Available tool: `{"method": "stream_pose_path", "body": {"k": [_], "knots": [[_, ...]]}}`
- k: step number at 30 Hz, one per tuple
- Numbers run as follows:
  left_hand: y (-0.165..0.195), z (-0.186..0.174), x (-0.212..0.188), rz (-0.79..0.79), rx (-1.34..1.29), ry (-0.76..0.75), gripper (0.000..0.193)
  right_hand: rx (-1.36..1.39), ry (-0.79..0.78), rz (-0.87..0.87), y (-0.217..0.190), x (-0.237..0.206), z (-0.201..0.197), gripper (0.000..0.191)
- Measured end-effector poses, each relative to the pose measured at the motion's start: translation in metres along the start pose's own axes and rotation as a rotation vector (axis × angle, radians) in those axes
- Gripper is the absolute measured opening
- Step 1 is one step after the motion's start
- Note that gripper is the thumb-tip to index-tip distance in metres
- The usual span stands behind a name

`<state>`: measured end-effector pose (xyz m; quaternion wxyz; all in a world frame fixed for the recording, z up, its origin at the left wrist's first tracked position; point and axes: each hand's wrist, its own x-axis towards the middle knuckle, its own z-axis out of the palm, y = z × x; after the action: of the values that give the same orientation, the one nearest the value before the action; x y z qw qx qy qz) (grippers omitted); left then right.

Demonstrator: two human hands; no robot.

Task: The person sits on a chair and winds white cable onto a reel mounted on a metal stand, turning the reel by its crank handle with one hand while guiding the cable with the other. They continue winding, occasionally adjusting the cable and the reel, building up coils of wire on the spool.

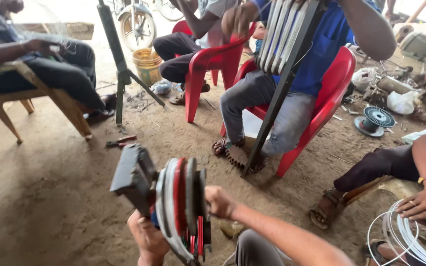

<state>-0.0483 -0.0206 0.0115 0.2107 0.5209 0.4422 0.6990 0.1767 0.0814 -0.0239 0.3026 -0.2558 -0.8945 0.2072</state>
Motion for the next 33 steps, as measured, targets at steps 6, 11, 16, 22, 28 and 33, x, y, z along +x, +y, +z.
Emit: {"method": "stream_pose_path", "body": {"k": [6,11,16,22,28,33], "knots": [[-0.025,-0.013,0.012,-0.12,-0.024,0.002,0.093,0.12,0.001,0.335,-0.016,-0.012,0.028,0.014],[-0.039,-0.022,0.018,0.313,0.381,0.11,0.071,0.347,0.065,0.141,-0.006,-0.024,0.05,0.016],[-0.042,-0.029,0.018,-0.53,-0.227,0.256,0.026,0.258,0.123,0.076,-0.005,-0.024,0.08,0.023],[-0.034,-0.034,0.015,0.042,-0.157,0.036,0.087,0.375,0.082,0.381,-0.048,-0.017,0.089,0.028],[-0.016,-0.033,0.015,0.017,-0.151,0.032,0.089,0.3,0.117,0.238,-0.059,-0.016,0.081,0.033],[0.002,-0.029,0.019,0.094,-0.043,0.076,0.082,0.445,0.069,0.185,-0.057,-0.026,0.097,0.032]]}}
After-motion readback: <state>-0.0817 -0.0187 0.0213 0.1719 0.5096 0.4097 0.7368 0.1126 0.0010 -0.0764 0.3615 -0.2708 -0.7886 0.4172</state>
